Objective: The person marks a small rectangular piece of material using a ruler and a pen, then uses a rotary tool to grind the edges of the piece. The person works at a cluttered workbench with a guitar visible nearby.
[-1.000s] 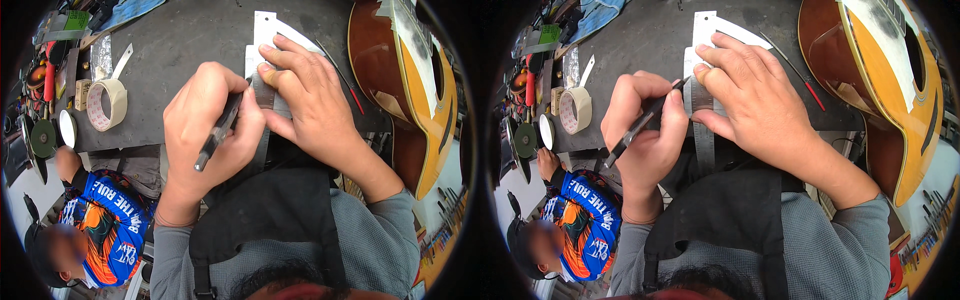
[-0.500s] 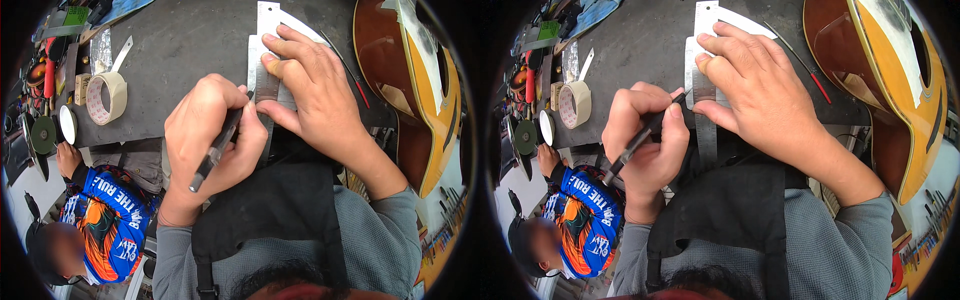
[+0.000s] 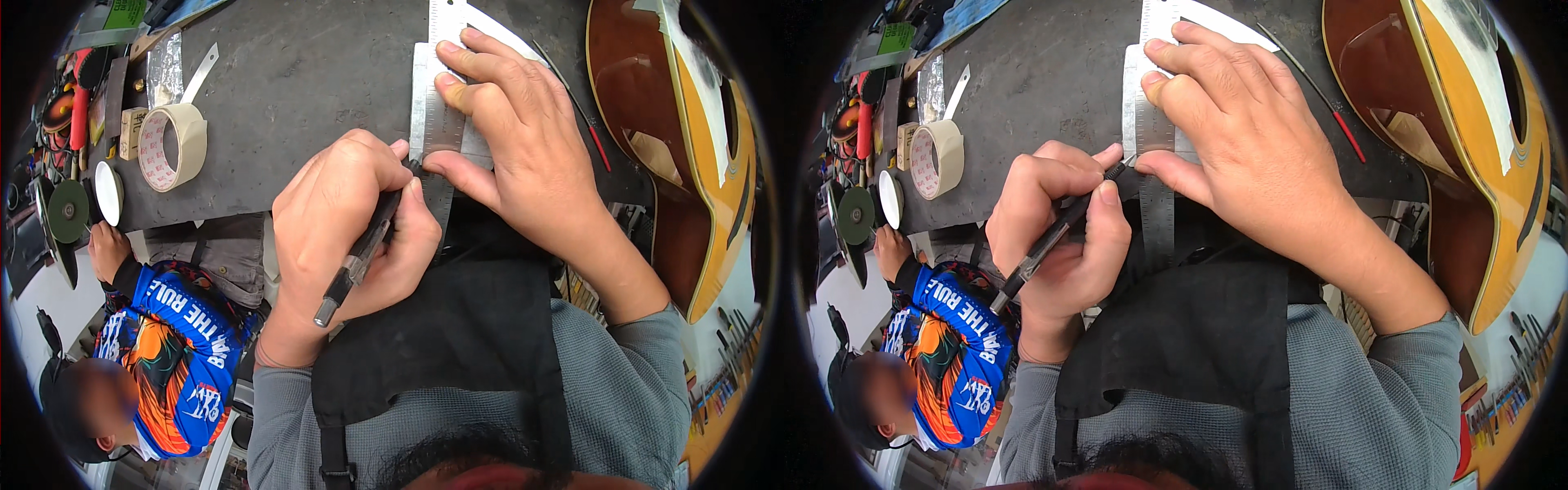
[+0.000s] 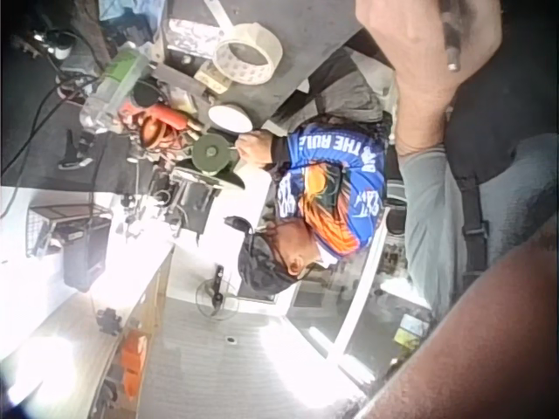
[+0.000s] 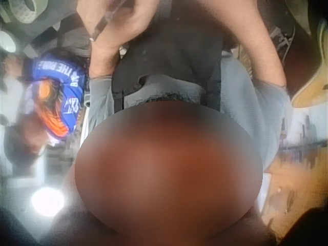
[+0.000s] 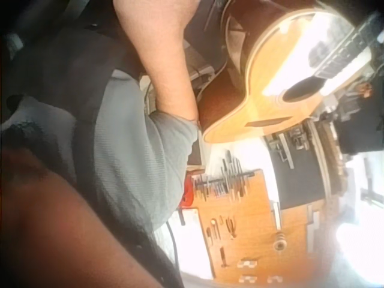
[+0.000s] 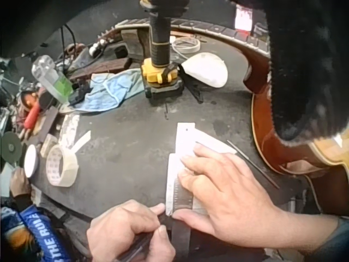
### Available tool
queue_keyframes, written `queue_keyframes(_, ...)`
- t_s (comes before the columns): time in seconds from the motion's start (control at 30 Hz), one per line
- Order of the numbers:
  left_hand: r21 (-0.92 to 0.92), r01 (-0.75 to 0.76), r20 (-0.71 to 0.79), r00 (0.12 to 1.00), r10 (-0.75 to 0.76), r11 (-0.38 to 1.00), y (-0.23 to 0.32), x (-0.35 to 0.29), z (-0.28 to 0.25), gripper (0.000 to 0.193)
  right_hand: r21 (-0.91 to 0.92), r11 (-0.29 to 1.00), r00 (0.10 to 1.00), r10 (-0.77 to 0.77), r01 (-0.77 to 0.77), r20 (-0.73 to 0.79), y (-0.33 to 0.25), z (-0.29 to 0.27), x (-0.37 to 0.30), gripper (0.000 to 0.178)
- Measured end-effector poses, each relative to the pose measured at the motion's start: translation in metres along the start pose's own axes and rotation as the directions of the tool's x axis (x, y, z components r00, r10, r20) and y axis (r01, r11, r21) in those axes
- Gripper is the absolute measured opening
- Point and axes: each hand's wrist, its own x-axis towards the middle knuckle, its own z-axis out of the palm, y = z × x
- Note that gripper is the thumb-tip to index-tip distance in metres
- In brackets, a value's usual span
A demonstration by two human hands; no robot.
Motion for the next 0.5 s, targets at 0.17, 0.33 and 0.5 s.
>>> queue_keyframes(0.17, 0.027, 0.009, -0.007, 1.000, -0.009, 1.000, 0.0003, 0.0041, -0.0003, 0.017, -0.008, 1.000, 1.000, -0.002, 0.002, -0.006, 0.0004, 0.0000, -0.0006, 0.067)
queue_keyframes(0.33, 0.016, -0.019, 0.009, 1.000, 0.018, 1.000, -0.0011, 0.0021, -0.0015, 0.018, -0.020, 1.000, 1.000, -0.009, 0.009, 0.001, 0.0009, -0.0002, -0.0004, 0.067)
queue_keyframes(0.5, 0.018, -0.010, -0.003, 1.000, 0.010, 1.000, -0.0008, 0.0033, -0.0006, 0.018, -0.018, 1.000, 1.000, -0.007, 0.007, 0.006, 0.0009, -0.0016, 0.0002, 0.067)
